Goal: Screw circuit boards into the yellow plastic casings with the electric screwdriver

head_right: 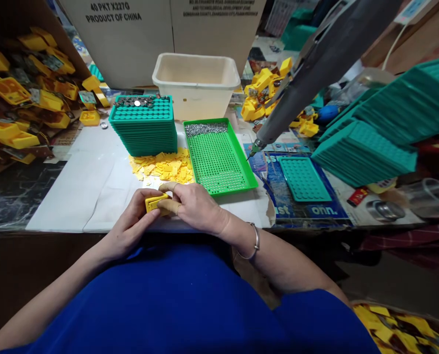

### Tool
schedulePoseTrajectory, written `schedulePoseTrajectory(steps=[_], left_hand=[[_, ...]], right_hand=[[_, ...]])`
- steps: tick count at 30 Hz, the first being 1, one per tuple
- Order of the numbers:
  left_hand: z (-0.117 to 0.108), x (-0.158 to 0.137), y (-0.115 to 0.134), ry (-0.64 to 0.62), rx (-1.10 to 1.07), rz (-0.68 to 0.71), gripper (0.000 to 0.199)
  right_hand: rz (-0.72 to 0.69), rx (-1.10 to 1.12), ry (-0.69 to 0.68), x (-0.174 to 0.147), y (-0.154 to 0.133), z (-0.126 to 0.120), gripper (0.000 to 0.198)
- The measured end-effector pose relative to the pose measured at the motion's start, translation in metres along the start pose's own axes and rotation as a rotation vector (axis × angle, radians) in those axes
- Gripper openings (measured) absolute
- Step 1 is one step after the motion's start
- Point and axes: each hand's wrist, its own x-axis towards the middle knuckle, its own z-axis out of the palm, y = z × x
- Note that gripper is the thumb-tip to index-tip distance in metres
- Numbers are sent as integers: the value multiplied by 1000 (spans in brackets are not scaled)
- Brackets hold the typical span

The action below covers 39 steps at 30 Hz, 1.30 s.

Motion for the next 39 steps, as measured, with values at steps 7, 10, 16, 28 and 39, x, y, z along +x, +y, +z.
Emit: schedulePoseTrajectory(steps=[7, 10, 16, 28, 39], left_hand=[[3, -4, 0, -6, -61, -63, 20], [2, -5, 1, 8, -35, -53, 20], [0, -5, 2, -14, -53, -56, 20], [0, -6, -3, -24, -49, -87, 22], [-2, -7, -4, -53, 36, -19, 20]], right_hand=[[106, 208, -143, -3, -7, -3, 27], [117, 200, -156, -2, -7, -4, 26], [74, 113, -198, 1, -7, -8, 23], [117, 136, -204, 0, -7, -4, 26], [135, 30, -172, 2, -9, 2, 24]])
